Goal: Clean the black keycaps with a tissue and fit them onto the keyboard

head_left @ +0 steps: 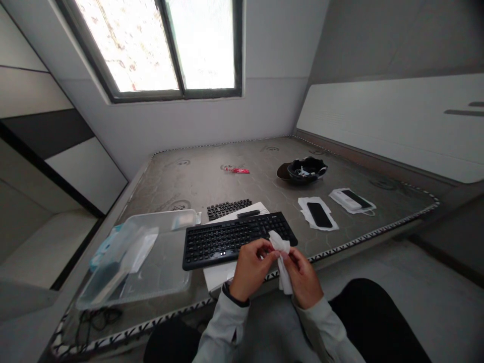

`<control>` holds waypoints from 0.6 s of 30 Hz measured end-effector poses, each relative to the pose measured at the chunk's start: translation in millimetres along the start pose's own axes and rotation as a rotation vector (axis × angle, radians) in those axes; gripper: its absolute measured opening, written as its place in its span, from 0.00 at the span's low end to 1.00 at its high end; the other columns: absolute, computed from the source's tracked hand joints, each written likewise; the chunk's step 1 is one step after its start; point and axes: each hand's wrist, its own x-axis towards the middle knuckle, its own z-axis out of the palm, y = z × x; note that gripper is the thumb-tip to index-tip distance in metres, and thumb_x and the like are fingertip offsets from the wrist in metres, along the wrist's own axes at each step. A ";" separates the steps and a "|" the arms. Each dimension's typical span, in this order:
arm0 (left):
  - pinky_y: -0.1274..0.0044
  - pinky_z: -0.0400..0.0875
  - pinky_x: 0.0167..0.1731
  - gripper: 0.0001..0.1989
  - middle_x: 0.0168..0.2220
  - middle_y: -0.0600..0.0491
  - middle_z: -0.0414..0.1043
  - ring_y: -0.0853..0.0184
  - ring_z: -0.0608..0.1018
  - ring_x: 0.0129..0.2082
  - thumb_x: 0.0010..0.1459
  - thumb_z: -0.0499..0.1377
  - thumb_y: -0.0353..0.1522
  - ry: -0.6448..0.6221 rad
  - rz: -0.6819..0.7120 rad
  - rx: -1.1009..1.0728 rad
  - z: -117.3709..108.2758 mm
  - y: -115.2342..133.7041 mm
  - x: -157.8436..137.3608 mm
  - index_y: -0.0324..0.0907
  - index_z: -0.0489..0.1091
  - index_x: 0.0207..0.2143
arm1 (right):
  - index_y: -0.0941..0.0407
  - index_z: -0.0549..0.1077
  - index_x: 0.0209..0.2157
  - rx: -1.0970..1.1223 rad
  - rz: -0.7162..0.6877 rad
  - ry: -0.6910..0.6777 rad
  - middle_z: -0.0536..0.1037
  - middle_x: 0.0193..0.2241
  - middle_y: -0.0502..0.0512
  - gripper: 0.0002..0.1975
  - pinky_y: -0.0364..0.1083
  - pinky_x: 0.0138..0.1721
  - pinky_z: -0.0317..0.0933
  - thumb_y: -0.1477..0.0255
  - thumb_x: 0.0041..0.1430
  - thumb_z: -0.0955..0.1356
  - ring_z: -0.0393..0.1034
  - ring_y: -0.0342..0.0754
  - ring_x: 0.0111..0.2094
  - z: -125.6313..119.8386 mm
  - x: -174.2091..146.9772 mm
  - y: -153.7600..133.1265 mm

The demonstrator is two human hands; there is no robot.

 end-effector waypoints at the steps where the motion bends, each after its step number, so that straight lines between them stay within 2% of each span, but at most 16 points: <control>1: 0.82 0.62 0.26 0.05 0.28 0.56 0.73 0.72 0.71 0.26 0.55 0.59 0.33 0.001 0.004 -0.007 0.5 0.9 -0.1 0.41 0.73 0.32 | 0.56 0.73 0.44 0.032 0.002 -0.004 0.79 0.39 0.58 0.23 0.48 0.42 0.66 0.55 0.51 0.68 0.73 0.53 0.39 1.1 0.2 0.2; 4: 0.82 0.62 0.27 0.04 0.28 0.56 0.73 0.72 0.71 0.26 0.55 0.58 0.31 -0.008 0.013 -0.029 0.2 2.2 0.1 0.41 0.72 0.32 | 0.56 0.73 0.45 0.060 -0.003 -0.012 0.78 0.41 0.60 0.24 0.51 0.48 0.63 0.56 0.49 0.70 0.72 0.54 0.42 2.0 0.3 0.0; 7: 0.82 0.62 0.26 0.04 0.28 0.56 0.73 0.72 0.70 0.26 0.54 0.59 0.31 -0.023 0.016 -0.036 -1.8 2.0 0.3 0.40 0.71 0.32 | 0.56 0.73 0.45 0.001 -0.031 -0.011 0.78 0.42 0.60 0.24 0.51 0.49 0.62 0.56 0.51 0.69 0.71 0.54 0.43 0.7 -0.4 -0.1; 12: 0.81 0.61 0.26 0.06 0.27 0.56 0.71 0.71 0.70 0.26 0.54 0.59 0.34 -0.107 0.029 -0.021 -4.1 1.9 -1.7 0.39 0.70 0.31 | 0.57 0.75 0.36 -0.102 -0.055 0.047 0.78 0.29 0.54 0.20 0.45 0.35 0.65 0.55 0.53 0.66 0.71 0.50 0.32 -2.3 -1.0 -0.4; 15: 0.82 0.61 0.26 0.05 0.27 0.56 0.70 0.72 0.69 0.26 0.54 0.59 0.33 -0.111 0.038 -0.008 -4.0 2.2 -2.7 0.40 0.70 0.31 | 0.58 0.76 0.30 -0.066 -0.013 0.054 0.78 0.26 0.54 0.20 0.44 0.30 0.64 0.53 0.49 0.69 0.71 0.50 0.30 -5.2 0.2 -1.3; 18: 0.82 0.60 0.26 0.03 0.27 0.57 0.69 0.72 0.69 0.26 0.54 0.58 0.31 -0.086 0.045 0.002 -3.9 1.4 -1.9 0.40 0.69 0.31 | 0.58 0.78 0.31 -0.027 0.073 0.048 0.79 0.26 0.55 0.22 0.44 0.28 0.64 0.53 0.43 0.72 0.71 0.50 0.28 -7.8 1.6 -0.6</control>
